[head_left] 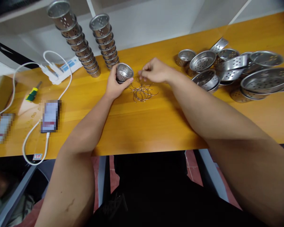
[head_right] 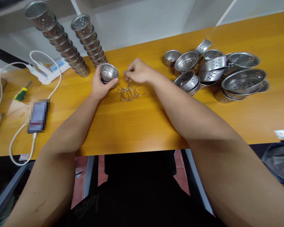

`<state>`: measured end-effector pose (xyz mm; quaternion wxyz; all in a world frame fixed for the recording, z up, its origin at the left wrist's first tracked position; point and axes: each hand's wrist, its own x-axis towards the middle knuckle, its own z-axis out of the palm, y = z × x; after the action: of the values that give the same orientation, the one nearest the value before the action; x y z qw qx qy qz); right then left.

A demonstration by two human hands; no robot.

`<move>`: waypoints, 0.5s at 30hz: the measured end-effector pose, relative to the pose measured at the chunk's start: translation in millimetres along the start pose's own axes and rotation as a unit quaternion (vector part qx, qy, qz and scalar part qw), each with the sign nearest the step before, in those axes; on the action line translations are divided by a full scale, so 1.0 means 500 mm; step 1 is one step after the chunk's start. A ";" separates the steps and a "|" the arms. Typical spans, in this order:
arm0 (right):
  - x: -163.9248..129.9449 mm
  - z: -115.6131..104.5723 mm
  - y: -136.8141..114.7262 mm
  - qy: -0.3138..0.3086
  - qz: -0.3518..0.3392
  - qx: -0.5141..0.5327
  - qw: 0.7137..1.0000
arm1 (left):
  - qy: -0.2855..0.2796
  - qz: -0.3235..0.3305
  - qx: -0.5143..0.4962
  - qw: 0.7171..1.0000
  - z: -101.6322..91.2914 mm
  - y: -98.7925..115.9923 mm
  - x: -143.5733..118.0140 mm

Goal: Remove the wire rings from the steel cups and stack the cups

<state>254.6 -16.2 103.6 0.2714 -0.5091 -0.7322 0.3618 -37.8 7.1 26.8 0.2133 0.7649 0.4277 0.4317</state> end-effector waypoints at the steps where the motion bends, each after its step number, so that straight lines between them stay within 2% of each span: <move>1: 0.002 0.006 0.003 0.004 -0.010 -0.036 0.999 | 0.002 -0.005 0.004 1.000 -0.001 0.000 0.000; 5: 0.006 0.034 -0.004 0.064 -0.082 -0.038 0.994 | -0.013 0.002 0.015 1.000 -0.001 0.005 -0.006; 10: 0.005 0.076 -0.014 0.056 -0.171 -0.013 0.984 | -0.029 0.073 0.012 0.997 0.016 -0.025 0.000; 12: 0.008 0.080 -0.013 0.067 -0.178 -0.007 0.982 | -0.018 0.092 -0.003 0.996 0.028 -0.048 0.005; 15: 0.022 0.055 -0.022 0.101 -0.177 0.031 0.979 | -0.001 0.096 -0.021 0.995 0.043 -0.085 0.009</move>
<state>223.8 -15.2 96.4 0.4190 -0.3965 -0.7684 0.2771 -38.4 35.2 -12.1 0.1876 0.7981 0.3428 0.4587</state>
